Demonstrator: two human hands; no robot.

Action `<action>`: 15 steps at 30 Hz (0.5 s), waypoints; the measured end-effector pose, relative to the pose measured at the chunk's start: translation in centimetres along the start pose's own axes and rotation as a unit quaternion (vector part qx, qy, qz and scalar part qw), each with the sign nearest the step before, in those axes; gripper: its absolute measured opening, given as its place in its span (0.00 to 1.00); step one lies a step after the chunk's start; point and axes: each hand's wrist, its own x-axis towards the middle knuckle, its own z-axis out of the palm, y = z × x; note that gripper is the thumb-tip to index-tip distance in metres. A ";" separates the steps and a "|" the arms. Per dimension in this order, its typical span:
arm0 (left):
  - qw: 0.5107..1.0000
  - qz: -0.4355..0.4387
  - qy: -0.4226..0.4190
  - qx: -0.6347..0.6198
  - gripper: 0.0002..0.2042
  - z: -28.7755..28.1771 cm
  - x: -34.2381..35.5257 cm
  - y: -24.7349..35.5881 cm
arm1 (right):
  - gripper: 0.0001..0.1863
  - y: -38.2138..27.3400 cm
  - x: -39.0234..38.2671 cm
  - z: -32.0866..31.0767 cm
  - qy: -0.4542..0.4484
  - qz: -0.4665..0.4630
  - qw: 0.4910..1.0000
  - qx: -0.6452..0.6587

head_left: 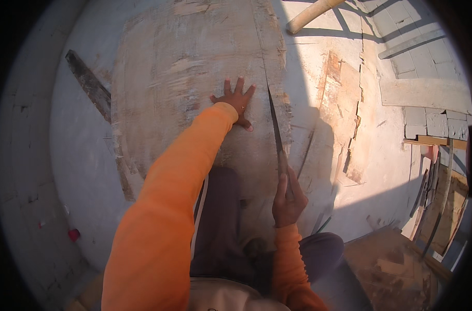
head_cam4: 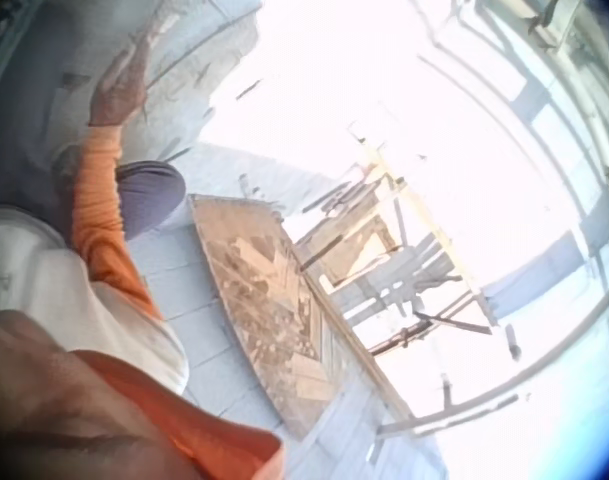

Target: The person uses a saw to cut a piece of plywood on a construction site. They hold the wood steady with one hand while sawing through it with the other.

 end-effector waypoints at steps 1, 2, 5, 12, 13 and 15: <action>1.000 0.000 0.009 0.002 0.69 -0.7 -0.2 -0.2 | 0.17 1.0 -3.8 -2.0 0.024 -0.057 0.998 0.008; 1.000 0.004 0.005 -0.003 0.69 -0.3 -0.6 0.1 | 0.17 0.8 -7.8 -5.0 0.005 -0.002 1.000 -0.018; 1.000 -0.006 0.008 0.009 0.69 -1.2 -0.9 0.4 | 0.17 0.8 -10.8 -7.2 0.011 -0.014 1.000 0.001; 1.000 0.015 0.011 -0.001 0.68 -0.1 0.4 0.9 | 0.16 -0.3 6.9 3.3 -0.005 -0.005 0.999 0.037; 1.000 0.009 -0.004 -0.001 0.68 0.7 -0.2 0.2 | 0.16 -0.4 3.7 2.3 -0.011 0.018 1.000 0.022; 1.000 -0.006 0.000 0.001 0.68 0.0 -0.3 -0.4 | 0.17 0.6 -3.7 -2.1 -0.011 0.003 1.000 0.025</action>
